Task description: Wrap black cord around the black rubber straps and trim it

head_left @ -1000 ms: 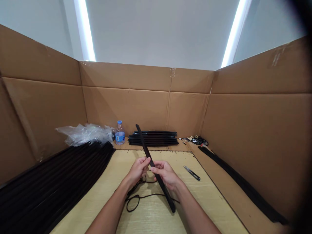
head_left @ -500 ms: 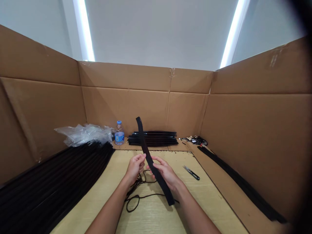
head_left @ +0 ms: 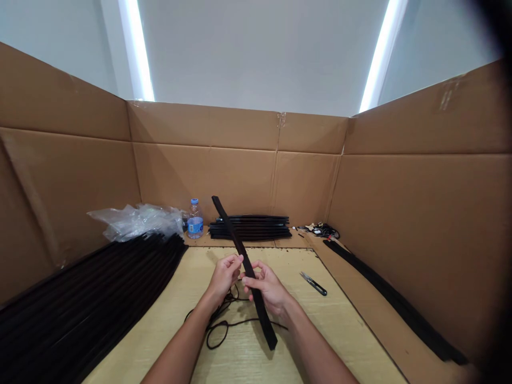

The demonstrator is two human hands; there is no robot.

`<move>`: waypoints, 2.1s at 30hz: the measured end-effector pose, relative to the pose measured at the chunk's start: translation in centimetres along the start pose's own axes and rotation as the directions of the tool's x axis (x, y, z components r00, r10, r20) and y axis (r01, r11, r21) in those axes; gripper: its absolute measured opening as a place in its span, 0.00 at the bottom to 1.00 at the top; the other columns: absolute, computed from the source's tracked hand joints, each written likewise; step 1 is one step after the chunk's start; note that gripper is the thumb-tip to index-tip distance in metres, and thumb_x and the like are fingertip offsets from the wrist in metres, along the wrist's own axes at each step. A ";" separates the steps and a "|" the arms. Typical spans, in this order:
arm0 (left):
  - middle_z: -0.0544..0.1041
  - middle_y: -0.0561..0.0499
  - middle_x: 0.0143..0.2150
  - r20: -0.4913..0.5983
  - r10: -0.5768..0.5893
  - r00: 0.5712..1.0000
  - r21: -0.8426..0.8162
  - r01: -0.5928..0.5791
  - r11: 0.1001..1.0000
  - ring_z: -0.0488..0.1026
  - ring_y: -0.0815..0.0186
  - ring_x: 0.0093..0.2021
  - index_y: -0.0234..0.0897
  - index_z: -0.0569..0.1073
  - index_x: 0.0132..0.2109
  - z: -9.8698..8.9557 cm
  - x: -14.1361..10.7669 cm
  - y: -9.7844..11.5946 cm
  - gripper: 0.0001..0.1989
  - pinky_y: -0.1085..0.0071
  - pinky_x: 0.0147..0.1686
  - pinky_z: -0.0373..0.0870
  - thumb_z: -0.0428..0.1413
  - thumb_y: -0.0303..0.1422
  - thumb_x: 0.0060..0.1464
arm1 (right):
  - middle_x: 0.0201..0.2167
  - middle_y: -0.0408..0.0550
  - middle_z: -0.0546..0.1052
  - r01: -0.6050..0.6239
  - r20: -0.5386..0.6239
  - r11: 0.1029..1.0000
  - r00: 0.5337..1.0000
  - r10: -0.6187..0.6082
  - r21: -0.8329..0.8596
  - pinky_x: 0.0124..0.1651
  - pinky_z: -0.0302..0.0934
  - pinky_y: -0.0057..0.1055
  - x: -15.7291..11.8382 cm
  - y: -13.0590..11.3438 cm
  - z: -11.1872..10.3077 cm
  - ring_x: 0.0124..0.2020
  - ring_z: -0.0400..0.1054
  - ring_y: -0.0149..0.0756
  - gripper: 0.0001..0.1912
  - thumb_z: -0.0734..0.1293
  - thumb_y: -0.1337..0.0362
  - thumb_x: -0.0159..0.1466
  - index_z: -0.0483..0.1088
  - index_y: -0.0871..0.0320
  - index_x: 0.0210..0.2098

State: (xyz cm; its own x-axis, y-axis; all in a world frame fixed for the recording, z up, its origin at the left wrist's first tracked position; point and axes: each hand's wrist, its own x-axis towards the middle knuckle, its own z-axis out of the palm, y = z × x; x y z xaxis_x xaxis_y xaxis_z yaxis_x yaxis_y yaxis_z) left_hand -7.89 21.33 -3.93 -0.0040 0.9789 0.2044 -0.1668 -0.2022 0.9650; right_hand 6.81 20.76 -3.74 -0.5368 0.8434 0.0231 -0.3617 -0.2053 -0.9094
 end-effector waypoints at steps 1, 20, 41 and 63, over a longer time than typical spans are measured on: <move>0.50 0.62 0.18 -0.008 -0.001 1.000 -0.007 0.001 1.000 0.46 0.79 0.16 0.36 0.59 0.27 0.0 0.0 0.0 0.23 0.80 0.16 0.41 0.59 0.49 0.49 | 0.30 0.41 0.74 0.013 -0.005 1.000 1.000 -0.013 -0.016 0.18 0.57 0.17 0.1 0.0 0.0 0.20 0.65 0.22 0.33 0.78 0.57 0.42 0.56 0.57 0.39; 0.55 0.60 0.18 -0.006 0.003 1.000 -0.026 -0.003 1.000 0.51 0.78 0.16 0.34 0.63 0.26 0.2 -0.1 0.3 0.24 0.80 0.15 0.44 0.60 0.51 0.47 | 0.28 0.39 0.71 0.083 0.014 0.993 0.997 -0.082 -0.084 0.20 0.62 0.21 0.1 0.5 0.3 0.21 0.65 0.22 0.30 0.76 0.53 0.43 0.58 0.59 0.35; 0.56 0.59 0.18 -0.015 0.051 0.999 0.063 -0.050 0.997 0.51 0.78 0.16 0.34 0.64 0.25 -0.1 0.0 0.0 0.23 0.79 0.16 0.43 0.59 0.50 0.47 | 0.33 0.41 0.72 0.109 -0.066 0.994 0.992 -0.107 0.025 0.21 0.61 0.19 -0.1 0.0 0.9 0.25 0.66 0.22 0.32 0.78 0.55 0.41 0.58 0.59 0.36; 0.59 0.58 0.19 0.062 0.009 0.998 0.004 -0.010 1.000 0.53 0.77 0.17 0.34 0.63 0.25 0.0 -0.2 -0.1 0.23 0.79 0.17 0.47 0.62 0.49 0.44 | 0.29 0.37 0.71 0.149 -0.026 0.987 0.988 -0.151 -0.062 0.22 0.66 0.24 -0.6 -0.8 0.8 0.22 0.65 0.21 0.31 0.76 0.54 0.44 0.54 0.57 0.33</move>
State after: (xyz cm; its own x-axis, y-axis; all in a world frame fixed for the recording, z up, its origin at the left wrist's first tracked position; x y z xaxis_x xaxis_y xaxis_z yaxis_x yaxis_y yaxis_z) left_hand -7.83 21.15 -4.11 0.0555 0.9732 0.2232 -0.1629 -0.2118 0.9637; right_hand 6.86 20.00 -2.69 -0.4558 0.8774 0.1495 -0.3902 -0.0460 -0.9196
